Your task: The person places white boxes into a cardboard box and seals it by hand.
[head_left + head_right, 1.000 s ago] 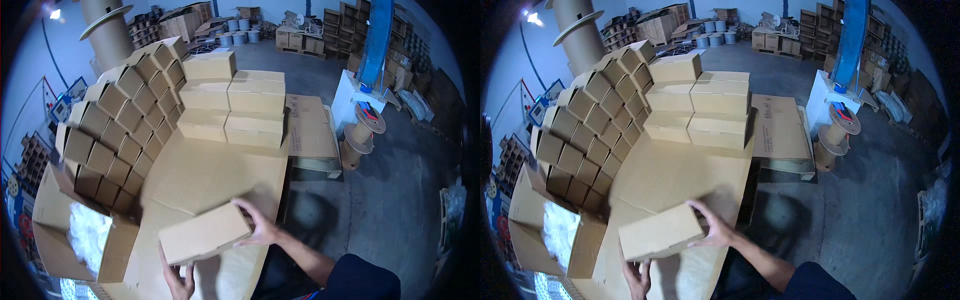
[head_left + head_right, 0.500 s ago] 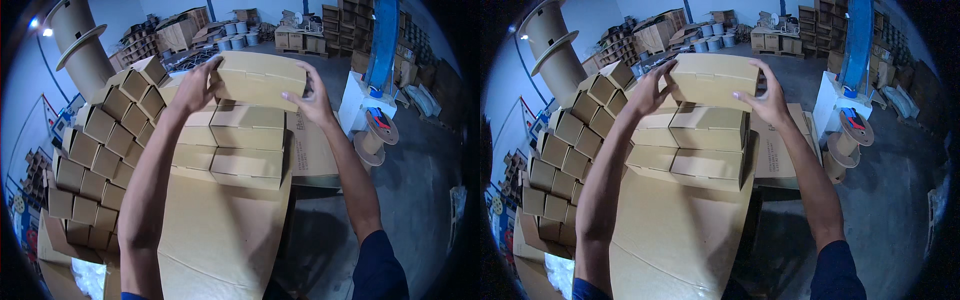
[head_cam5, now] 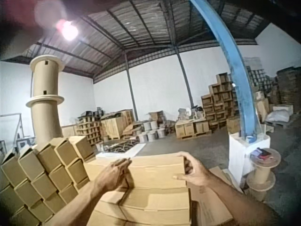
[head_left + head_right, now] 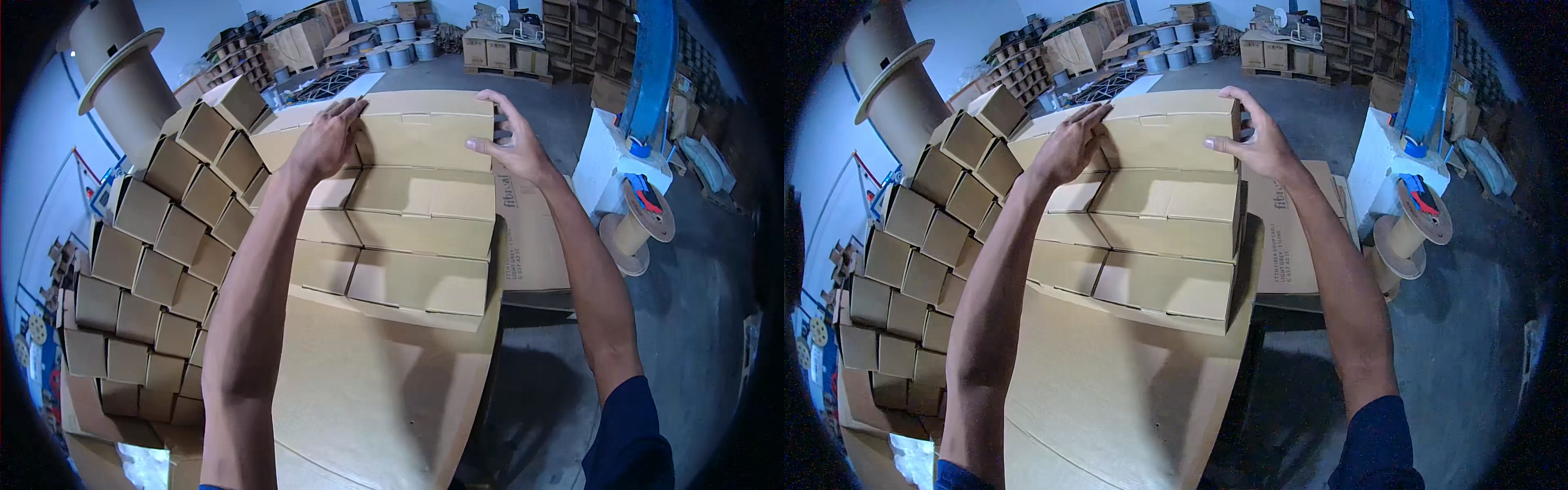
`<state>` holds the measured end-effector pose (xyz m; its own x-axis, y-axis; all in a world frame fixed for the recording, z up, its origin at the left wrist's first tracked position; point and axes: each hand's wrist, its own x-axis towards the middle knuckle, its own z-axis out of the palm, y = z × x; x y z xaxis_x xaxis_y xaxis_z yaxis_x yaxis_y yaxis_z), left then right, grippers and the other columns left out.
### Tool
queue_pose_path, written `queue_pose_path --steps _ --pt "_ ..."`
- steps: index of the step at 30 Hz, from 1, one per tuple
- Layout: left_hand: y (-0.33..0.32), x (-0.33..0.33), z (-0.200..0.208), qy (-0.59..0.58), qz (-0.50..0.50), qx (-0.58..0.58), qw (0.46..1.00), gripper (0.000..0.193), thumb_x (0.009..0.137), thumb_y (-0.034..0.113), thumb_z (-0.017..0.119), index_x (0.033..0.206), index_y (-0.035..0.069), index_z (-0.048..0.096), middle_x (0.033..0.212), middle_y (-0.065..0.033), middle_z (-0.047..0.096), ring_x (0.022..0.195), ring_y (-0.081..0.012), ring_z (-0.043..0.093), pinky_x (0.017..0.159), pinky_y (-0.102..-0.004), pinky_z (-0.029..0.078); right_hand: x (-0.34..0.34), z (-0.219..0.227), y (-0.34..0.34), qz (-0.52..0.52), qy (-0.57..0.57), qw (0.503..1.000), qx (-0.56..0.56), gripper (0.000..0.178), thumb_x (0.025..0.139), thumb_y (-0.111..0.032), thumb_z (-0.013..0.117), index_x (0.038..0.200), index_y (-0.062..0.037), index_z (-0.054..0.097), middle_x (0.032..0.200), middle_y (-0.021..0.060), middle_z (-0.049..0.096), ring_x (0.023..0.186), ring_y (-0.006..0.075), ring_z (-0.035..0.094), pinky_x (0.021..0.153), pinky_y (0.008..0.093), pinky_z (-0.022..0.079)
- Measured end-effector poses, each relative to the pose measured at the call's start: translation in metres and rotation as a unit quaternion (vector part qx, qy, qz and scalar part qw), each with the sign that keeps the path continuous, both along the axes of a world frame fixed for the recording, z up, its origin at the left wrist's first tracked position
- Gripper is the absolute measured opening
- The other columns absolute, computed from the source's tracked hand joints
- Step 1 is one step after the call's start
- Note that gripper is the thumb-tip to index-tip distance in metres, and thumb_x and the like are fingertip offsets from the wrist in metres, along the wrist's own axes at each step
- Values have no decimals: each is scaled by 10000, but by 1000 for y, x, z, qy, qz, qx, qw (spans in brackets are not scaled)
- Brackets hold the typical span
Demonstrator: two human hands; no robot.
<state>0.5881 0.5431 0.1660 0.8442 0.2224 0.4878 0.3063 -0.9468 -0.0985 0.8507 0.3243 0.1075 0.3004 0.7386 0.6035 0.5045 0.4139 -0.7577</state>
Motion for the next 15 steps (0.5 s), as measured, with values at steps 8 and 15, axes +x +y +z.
queue_pose_path --steps 8,15 --pt "9 -6 3 15 -33 -40 999 691 885 36 622 1524 -8 364 1536 -251 425 1395 -431 430 1189 -440 365 0 1 0 -23 -66 997 -17 770 805 -254 878 1435 -145 448 1345 100 560 1175 271 599 915 409 571" --pt "0 2 -1 3 -26 -33 999 638 907 35 596 1506 -24 383 1521 -263 438 1393 -436 428 1180 -443 377 7 3 -4 -21 -45 998 -28 781 807 -244 874 1445 -142 436 1390 130 533 1270 282 541 953 429 554"
